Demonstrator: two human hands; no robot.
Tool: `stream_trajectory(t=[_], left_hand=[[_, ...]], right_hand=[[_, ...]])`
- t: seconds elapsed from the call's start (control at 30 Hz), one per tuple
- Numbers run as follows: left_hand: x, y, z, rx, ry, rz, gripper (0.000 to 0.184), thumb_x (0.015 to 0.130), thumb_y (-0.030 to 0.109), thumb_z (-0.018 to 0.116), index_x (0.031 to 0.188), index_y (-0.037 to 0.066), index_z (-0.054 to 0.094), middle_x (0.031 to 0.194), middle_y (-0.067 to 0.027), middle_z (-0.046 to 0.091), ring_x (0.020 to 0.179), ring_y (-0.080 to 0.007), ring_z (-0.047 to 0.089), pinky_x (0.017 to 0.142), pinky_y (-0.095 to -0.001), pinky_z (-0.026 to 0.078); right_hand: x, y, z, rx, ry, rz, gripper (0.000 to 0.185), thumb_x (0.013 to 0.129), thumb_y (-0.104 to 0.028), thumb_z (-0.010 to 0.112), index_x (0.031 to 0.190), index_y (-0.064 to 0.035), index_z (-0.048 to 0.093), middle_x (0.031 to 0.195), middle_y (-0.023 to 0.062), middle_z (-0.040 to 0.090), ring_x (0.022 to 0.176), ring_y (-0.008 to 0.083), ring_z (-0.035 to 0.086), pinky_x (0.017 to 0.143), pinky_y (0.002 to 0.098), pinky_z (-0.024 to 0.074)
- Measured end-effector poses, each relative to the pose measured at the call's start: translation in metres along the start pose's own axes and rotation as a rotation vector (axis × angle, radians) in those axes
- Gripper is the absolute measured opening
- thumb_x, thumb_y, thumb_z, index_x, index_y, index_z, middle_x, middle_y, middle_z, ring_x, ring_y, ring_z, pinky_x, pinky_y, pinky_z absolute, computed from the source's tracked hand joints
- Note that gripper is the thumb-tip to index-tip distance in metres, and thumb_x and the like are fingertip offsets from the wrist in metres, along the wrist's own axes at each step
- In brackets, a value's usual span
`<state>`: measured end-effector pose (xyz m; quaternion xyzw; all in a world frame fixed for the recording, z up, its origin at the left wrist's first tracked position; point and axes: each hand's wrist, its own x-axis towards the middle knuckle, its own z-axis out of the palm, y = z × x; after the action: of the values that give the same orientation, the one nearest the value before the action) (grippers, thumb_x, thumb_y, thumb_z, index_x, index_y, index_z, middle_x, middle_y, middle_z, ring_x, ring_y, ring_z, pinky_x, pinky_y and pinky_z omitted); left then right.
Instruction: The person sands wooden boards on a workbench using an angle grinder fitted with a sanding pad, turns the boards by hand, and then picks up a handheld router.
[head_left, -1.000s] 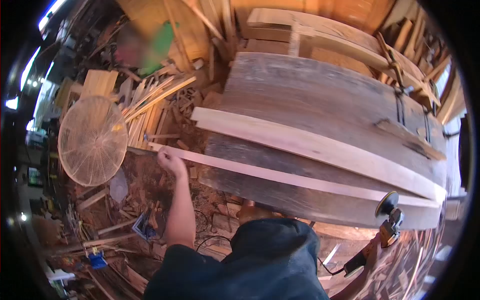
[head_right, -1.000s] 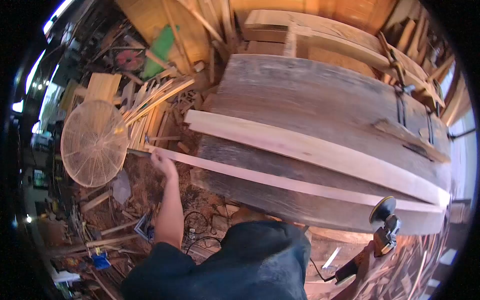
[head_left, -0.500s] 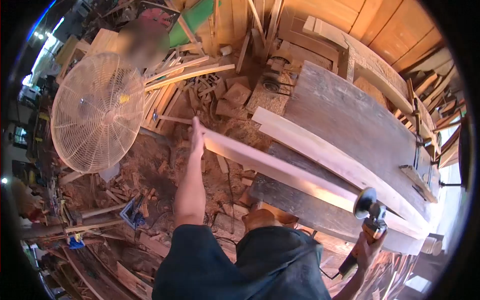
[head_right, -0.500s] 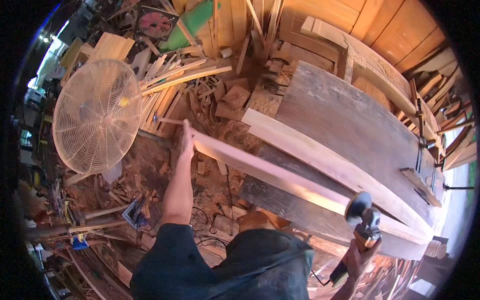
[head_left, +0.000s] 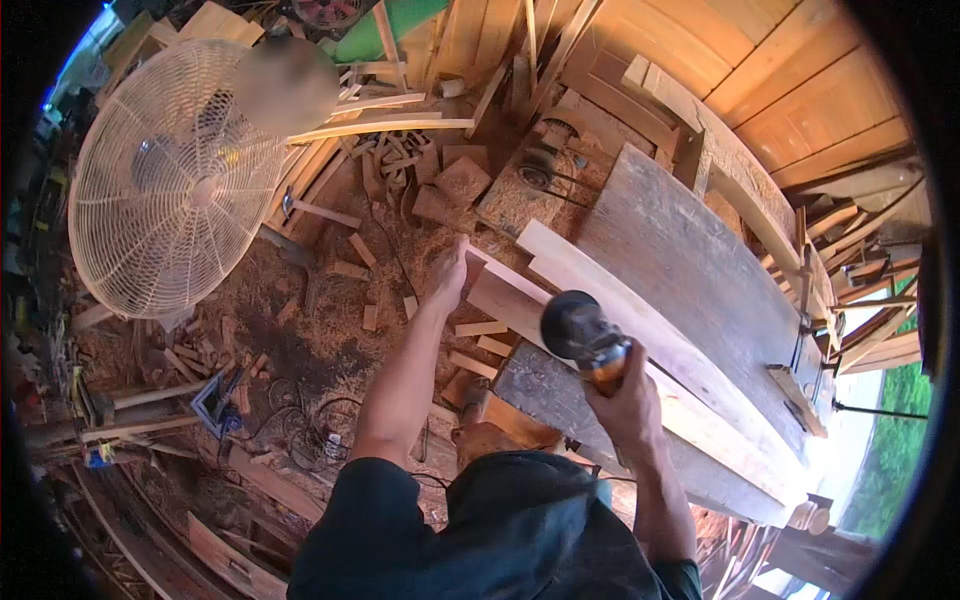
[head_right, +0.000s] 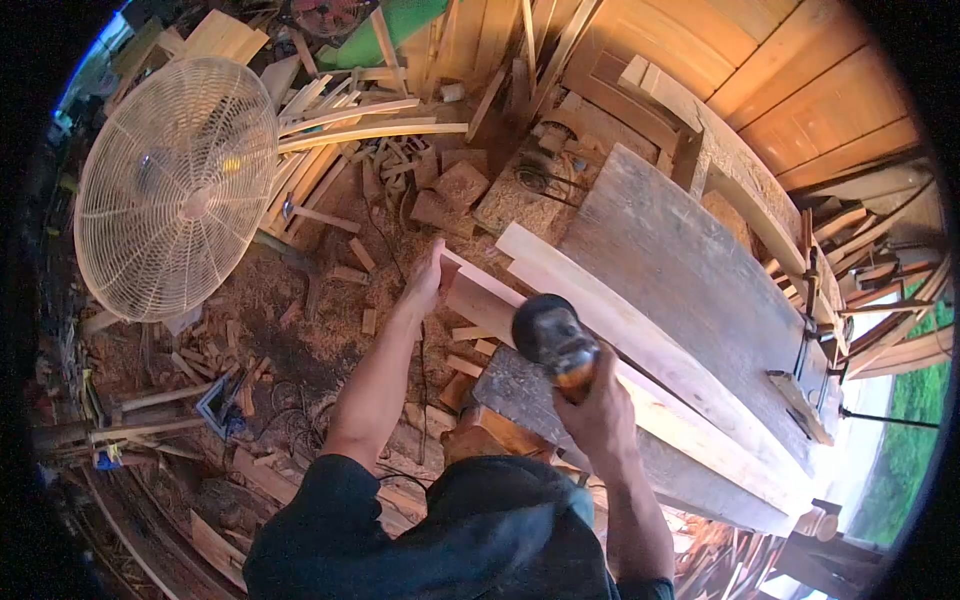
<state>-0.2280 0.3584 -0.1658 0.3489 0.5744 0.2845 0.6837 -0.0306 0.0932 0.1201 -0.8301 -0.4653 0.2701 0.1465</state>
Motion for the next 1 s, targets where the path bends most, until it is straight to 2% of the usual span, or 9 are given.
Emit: stream_trajectory(t=[0.17,0.27,0.4,0.57,0.73,0.8,0.87,0.93,1.0], left_hand=[[-0.025,0.017,0.002,0.172,0.048,0.067,0.068,0.103,0.064,0.045,0.118,0.002,0.068,0.120,-0.0100,0.068,0.110,-0.0231,0.062,0.100,-0.0427,0.044],[-0.067,0.053,0.012,0.063,-0.021,0.104,0.078,0.106,0.060,0.039,0.141,-0.007,0.057,0.144,-0.0241,0.058,0.135,-0.0336,0.054,0.113,-0.0439,0.037],[0.021,-0.020,0.001,-0.024,-0.087,0.144,0.067,0.106,0.056,0.043,0.113,-0.006,0.069,0.115,-0.0192,0.070,0.106,-0.0281,0.066,0.094,-0.0425,0.048],[-0.050,0.042,0.021,-0.216,-0.041,0.067,0.059,0.107,0.053,0.043,0.085,0.004,0.067,0.080,-0.0072,0.068,0.072,-0.0213,0.064,0.070,-0.0408,0.050],[-0.047,0.037,0.042,-0.139,0.294,-0.025,0.064,0.091,0.066,0.058,0.111,0.007,0.066,0.110,-0.0120,0.065,0.096,-0.0241,0.061,0.087,-0.0373,0.049],[0.006,-0.002,0.027,-0.135,0.240,0.039,0.058,0.088,0.063,0.062,0.102,0.007,0.066,0.112,-0.0133,0.064,0.097,-0.0245,0.060,0.089,-0.0373,0.048],[0.039,-0.032,0.029,-0.262,0.306,0.109,0.046,0.085,0.055,0.069,0.077,0.010,0.061,0.089,-0.0082,0.064,0.091,-0.0224,0.061,0.086,-0.0384,0.048],[-0.041,0.030,0.050,-0.239,0.296,0.045,0.041,0.080,0.049,0.071,0.080,0.010,0.061,0.086,-0.0090,0.064,0.089,-0.0242,0.062,0.080,-0.0436,0.050],[0.032,-0.019,0.023,-0.256,0.284,0.112,0.047,0.079,0.054,0.069,0.092,0.009,0.060,0.101,-0.0131,0.064,0.095,-0.0295,0.061,0.082,-0.0472,0.050]], right_hand=[[0.035,-0.045,0.023,-0.095,-0.081,-0.145,0.081,0.084,-0.026,0.077,0.148,-0.0101,0.030,0.111,0.0315,0.069,0.099,0.0510,0.068,0.084,0.0579,0.0539],[0.050,-0.062,0.035,-0.122,-0.063,-0.208,0.077,0.081,-0.022,0.079,0.142,-0.0049,0.035,0.104,0.0308,0.070,0.095,0.0499,0.069,0.081,0.0543,0.0549],[0.062,-0.076,0.043,-0.138,-0.108,-0.227,0.076,0.082,-0.024,0.077,0.141,-0.0042,0.034,0.104,0.0313,0.070,0.095,0.0502,0.069,0.081,0.0549,0.0545],[0.053,-0.068,0.036,-0.190,-0.152,-0.146,0.077,0.084,-0.027,0.075,0.144,-0.0044,0.032,0.105,0.0312,0.069,0.099,0.0508,0.068,0.084,0.0564,0.0546],[0.014,-0.019,0.006,-0.140,-0.138,0.042,0.078,0.084,-0.025,0.076,0.145,-0.0057,0.032,0.109,0.0310,0.068,0.101,0.0499,0.068,0.087,0.0559,0.0552],[-0.010,0.013,-0.009,-0.150,-0.097,0.119,0.078,0.083,-0.024,0.077,0.145,-0.0063,0.032,0.111,0.0305,0.068,0.102,0.0490,0.069,0.087,0.0558,0.0553],[-0.035,0.049,-0.021,-0.103,-0.037,0.212,0.080,0.082,-0.024,0.078,0.145,-0.0069,0.032,0.114,0.0294,0.067,0.102,0.0483,0.069,0.087,0.0561,0.0554],[-0.061,0.087,-0.029,-0.088,0.058,0.269,0.079,0.081,-0.023,0.079,0.143,-0.0077,0.034,0.113,0.0267,0.069,0.101,0.0480,0.069,0.084,0.0563,0.0559],[-0.085,0.122,-0.040,-0.065,0.141,0.333,0.077,0.081,-0.023,0.080,0.141,-0.0077,0.035,0.112,0.0268,0.069,0.099,0.0488,0.069,0.082,0.0566,0.0558]])
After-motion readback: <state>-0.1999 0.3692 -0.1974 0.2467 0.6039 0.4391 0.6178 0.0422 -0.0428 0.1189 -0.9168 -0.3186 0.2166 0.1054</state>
